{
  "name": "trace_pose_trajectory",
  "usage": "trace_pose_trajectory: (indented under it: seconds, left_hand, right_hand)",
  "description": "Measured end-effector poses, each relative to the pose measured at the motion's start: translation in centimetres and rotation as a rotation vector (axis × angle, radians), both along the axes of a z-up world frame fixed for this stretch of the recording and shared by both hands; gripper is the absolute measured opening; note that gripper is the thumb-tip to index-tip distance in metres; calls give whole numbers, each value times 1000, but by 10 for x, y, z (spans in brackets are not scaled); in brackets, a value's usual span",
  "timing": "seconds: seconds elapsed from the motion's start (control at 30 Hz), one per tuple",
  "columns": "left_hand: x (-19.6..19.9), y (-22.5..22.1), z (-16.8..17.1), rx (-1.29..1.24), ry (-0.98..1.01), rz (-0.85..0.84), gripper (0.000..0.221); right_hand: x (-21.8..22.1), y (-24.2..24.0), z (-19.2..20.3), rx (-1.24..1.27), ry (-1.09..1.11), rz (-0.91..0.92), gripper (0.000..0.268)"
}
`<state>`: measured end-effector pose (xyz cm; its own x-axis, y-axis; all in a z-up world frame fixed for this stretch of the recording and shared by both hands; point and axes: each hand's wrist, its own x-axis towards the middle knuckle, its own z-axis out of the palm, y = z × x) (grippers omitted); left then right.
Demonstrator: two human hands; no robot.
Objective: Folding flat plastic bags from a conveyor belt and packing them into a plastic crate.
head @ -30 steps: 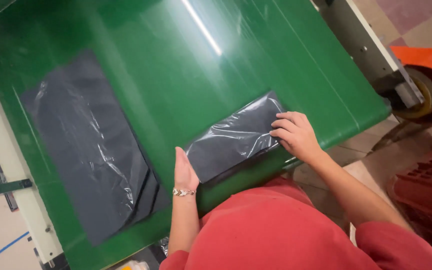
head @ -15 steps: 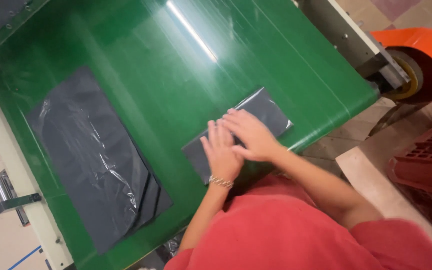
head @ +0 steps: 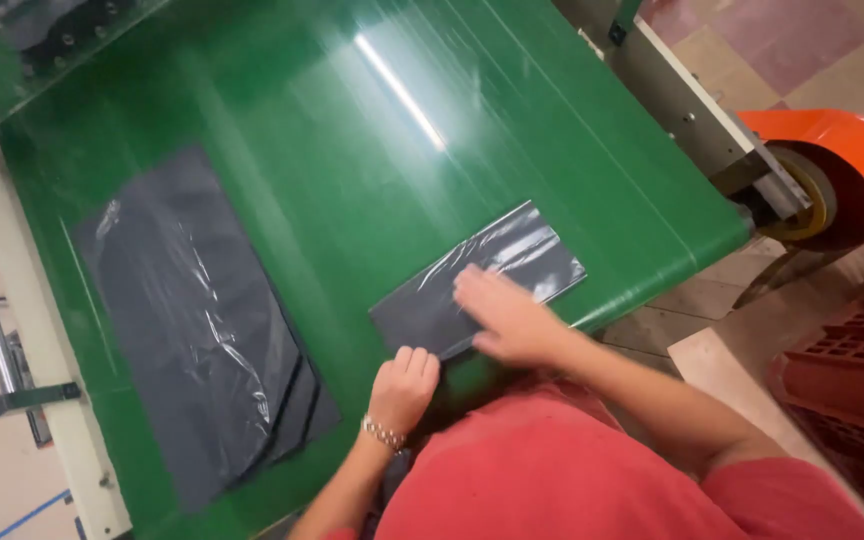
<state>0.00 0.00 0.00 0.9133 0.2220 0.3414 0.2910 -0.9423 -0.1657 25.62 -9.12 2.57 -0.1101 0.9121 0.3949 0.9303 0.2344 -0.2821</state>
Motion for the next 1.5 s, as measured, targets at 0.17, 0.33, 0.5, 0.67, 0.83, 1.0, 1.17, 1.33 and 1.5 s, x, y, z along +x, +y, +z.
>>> trace_pose_trajectory:
  seconds: [0.17,0.33,0.5,0.67,0.83,1.0,1.17,1.33,1.5]
  left_hand:
    - [41,11,8,-499,288,-222,29]
    - [109,83,-2,-1490,268,-219,36]
    - [124,99,-3,-1731,207,165,56]
    - [146,56,-11,-839,50,295,35]
    - [127,44,-22,-603,-150,380,37]
    - [-20,59,50,-417,-297,536,47]
    - [-149,66,64,-279,-201,787,56]
    - [-200,90,28,-619,-194,863,41]
    - [-221,118,6,-935,-529,840,12]
  right_hand:
    - [-47,-36,-35,-30,122,238,79]
    - [-32,-70,-54,-195,826,58,39]
    - [2,-81,-100,-387,1496,-562,20]
    - [19,-54,-33,-444,1954,-708,15]
    - [7,-68,17,-286,1516,-788,45]
    - [-11,-77,-14,-21,1085,-774,15]
    - [-134,19,10,-173,1080,-521,12]
    - [-226,104,-22,-575,1205,-157,42]
    - [-258,124,-29,-625,1012,-261,55]
